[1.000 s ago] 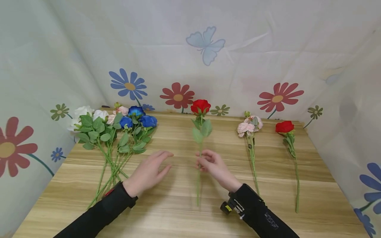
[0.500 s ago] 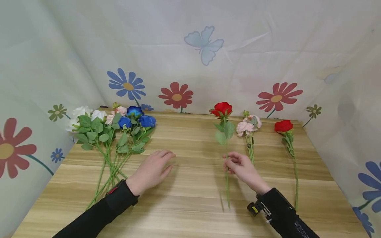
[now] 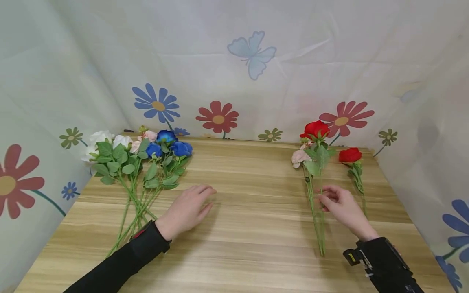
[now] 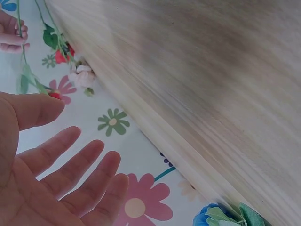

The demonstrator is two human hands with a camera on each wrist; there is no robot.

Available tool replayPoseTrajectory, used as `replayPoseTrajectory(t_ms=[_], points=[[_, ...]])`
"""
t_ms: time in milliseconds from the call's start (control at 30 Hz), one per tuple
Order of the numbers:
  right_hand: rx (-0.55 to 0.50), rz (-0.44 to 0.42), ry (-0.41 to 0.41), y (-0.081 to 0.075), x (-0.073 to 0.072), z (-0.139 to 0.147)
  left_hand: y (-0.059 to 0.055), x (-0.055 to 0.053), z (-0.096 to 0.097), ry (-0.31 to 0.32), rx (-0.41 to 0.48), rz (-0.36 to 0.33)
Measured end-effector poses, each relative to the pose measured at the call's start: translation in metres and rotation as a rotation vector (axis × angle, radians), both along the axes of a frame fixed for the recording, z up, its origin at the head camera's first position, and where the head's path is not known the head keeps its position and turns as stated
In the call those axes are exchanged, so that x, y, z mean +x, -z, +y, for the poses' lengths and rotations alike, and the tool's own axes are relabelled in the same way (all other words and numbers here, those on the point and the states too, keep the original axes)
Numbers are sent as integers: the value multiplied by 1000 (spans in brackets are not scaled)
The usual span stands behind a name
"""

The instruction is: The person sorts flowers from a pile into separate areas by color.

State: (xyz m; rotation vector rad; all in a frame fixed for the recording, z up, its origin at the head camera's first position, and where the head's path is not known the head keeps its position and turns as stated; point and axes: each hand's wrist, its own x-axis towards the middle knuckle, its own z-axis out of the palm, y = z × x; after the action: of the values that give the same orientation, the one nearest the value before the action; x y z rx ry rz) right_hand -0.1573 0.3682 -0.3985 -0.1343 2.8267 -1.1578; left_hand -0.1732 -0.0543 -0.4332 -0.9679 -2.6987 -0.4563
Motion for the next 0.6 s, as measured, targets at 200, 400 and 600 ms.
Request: replayPoseTrajectory(t_ms=[200, 400, 600], points=[[168, 97, 42, 2, 0, 31, 0, -1, -1, 0, -17, -7], [342, 200, 83, 7, -2, 57, -1, -2, 1, 3, -26, -23], [433, 163, 110, 9, -1, 78, -1, -2, 3, -3, -31, -31]])
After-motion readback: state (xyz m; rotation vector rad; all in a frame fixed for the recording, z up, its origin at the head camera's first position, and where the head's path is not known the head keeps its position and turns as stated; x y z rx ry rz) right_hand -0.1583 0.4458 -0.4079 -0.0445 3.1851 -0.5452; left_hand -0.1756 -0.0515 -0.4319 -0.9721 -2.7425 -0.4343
